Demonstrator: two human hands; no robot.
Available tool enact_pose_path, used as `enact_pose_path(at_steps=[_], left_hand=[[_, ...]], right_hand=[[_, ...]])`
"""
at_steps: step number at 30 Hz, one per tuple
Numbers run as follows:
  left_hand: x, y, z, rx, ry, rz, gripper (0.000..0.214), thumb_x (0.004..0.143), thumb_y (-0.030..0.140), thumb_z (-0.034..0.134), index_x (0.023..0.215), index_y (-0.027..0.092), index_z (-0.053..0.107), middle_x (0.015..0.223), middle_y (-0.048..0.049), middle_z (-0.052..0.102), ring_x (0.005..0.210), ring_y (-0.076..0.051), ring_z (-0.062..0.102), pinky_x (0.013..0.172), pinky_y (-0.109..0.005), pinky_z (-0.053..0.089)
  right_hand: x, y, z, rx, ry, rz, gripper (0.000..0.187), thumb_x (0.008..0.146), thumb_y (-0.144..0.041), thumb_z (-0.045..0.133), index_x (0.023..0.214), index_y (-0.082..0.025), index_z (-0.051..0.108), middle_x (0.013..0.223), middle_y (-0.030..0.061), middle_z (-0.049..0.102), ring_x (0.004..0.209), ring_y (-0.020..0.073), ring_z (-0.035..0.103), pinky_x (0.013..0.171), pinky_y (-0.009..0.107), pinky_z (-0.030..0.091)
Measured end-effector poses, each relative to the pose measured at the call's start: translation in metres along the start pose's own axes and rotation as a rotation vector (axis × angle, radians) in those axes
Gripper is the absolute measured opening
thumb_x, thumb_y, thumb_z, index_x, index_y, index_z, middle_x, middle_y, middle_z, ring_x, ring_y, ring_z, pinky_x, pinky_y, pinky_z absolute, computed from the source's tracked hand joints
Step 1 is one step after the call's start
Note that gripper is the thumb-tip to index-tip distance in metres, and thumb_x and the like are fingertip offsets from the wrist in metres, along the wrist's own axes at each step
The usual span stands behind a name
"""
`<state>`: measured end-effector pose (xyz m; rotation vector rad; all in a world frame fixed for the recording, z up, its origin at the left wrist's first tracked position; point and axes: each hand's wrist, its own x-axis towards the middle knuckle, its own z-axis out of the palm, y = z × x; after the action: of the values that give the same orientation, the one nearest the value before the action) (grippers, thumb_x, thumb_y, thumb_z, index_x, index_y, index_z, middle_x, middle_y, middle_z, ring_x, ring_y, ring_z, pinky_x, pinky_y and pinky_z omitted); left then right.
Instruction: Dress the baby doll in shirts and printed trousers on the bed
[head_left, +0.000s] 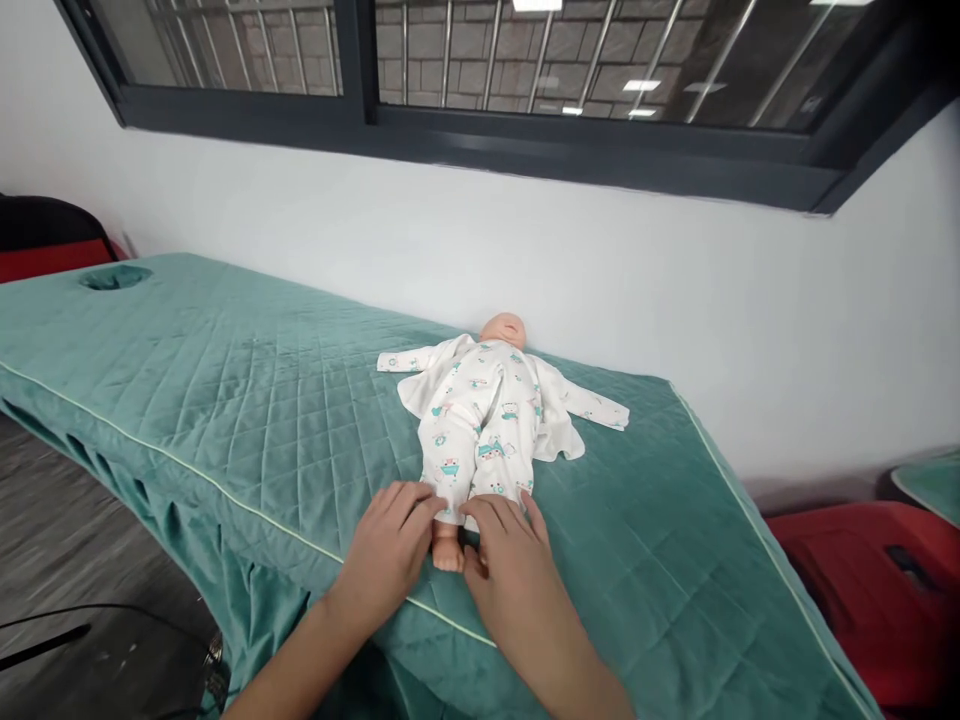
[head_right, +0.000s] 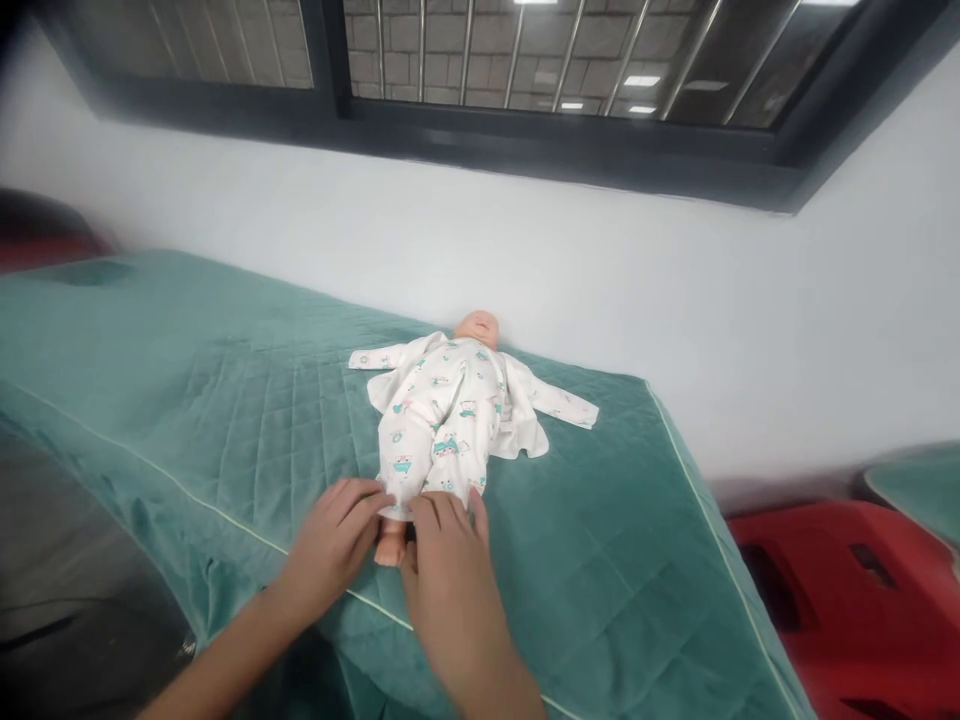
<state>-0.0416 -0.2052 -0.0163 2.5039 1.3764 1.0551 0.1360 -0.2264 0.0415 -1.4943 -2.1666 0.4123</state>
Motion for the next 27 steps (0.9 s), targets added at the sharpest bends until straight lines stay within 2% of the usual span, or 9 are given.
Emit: enact_pose_path(at_steps=[3,9,12,16,19,21,24,27], left_hand=[[0.003,0.002,-0.001,-0.066,0.034,0.027,0.019,0.094,0.014,0.046,0.109,0.019,0.058,0.102,-0.0061,0.063,0.092,-0.019,0.056,0.081,-0.034,0.046],[-0.001,0.018,-0.011,-0.354,0.136,-0.099,0.014,0.095,0.016,0.047,0.102,0.020,0.058,0.094,-0.0034,0.064,0.088,-0.015,0.058,0.078,-0.028,0.047],[-0.002,0.020,-0.018,-0.420,0.154,-0.162,0.013,0.095,0.018,0.048,0.101,0.021,0.059,0.090,-0.0022,0.063,0.085,-0.015,0.059,0.076,-0.026,0.047],[-0.011,0.016,-0.023,-0.453,0.190,-0.246,0.012,0.095,0.019,0.049,0.099,0.022,0.060,0.088,-0.0004,0.063,0.083,-0.014,0.061,0.074,-0.025,0.048],[-0.025,0.008,-0.018,-0.417,0.200,-0.284,0.012,0.094,0.020,0.049,0.101,0.022,0.059,0.090,-0.0011,0.063,0.084,-0.015,0.062,0.075,-0.026,0.049],[-0.034,0.004,-0.014,-0.378,0.163,-0.293,0.014,0.094,0.021,0.048,0.102,0.022,0.060,0.093,-0.0031,0.064,0.088,-0.016,0.062,0.076,-0.028,0.051],[-0.040,0.004,-0.012,-0.300,0.120,-0.282,0.022,0.094,0.020,0.046,0.112,0.024,0.060,0.110,-0.0079,0.061,0.103,-0.020,0.060,0.086,-0.035,0.052],[-0.033,0.014,-0.017,-0.236,0.184,-0.208,0.032,0.094,0.017,0.044,0.123,0.026,0.055,0.124,-0.0102,0.056,0.117,-0.023,0.054,0.097,-0.041,0.049]], right_hand=[[0.002,-0.008,0.011,-0.120,0.065,0.053,0.025,0.086,-0.006,0.049,0.101,-0.024,0.058,0.106,0.0021,0.066,0.108,0.0229,0.056,0.107,0.055,0.023],[0.005,-0.009,0.027,-0.101,0.176,0.064,0.014,0.089,-0.010,0.052,0.086,-0.022,0.058,0.091,0.0022,0.067,0.098,0.0235,0.057,0.097,0.048,0.030],[0.006,-0.007,0.023,-0.044,0.235,0.030,0.016,0.088,-0.009,0.051,0.087,-0.023,0.058,0.087,-0.0004,0.066,0.093,0.0203,0.057,0.099,0.047,0.028],[0.005,-0.011,0.010,-0.001,0.318,-0.098,0.016,0.088,-0.010,0.051,0.091,-0.024,0.059,0.086,-0.0020,0.066,0.089,0.0170,0.058,0.104,0.045,0.027],[0.000,-0.017,0.005,-0.012,0.291,-0.167,0.018,0.088,-0.011,0.052,0.093,-0.025,0.061,0.089,-0.0022,0.067,0.092,0.0168,0.058,0.107,0.045,0.026],[-0.006,-0.017,0.006,-0.021,0.262,-0.180,0.021,0.088,-0.010,0.052,0.097,-0.026,0.062,0.093,-0.0019,0.067,0.096,0.0176,0.058,0.110,0.047,0.023],[-0.017,-0.007,0.008,0.006,0.273,-0.169,0.028,0.088,-0.008,0.048,0.104,-0.026,0.061,0.105,0.0016,0.066,0.109,0.0205,0.056,0.113,0.052,0.022],[-0.027,0.014,0.008,0.108,0.346,-0.019,0.031,0.091,-0.010,0.043,0.113,-0.026,0.057,0.121,0.0070,0.059,0.117,0.0219,0.053,0.107,0.049,0.036]])
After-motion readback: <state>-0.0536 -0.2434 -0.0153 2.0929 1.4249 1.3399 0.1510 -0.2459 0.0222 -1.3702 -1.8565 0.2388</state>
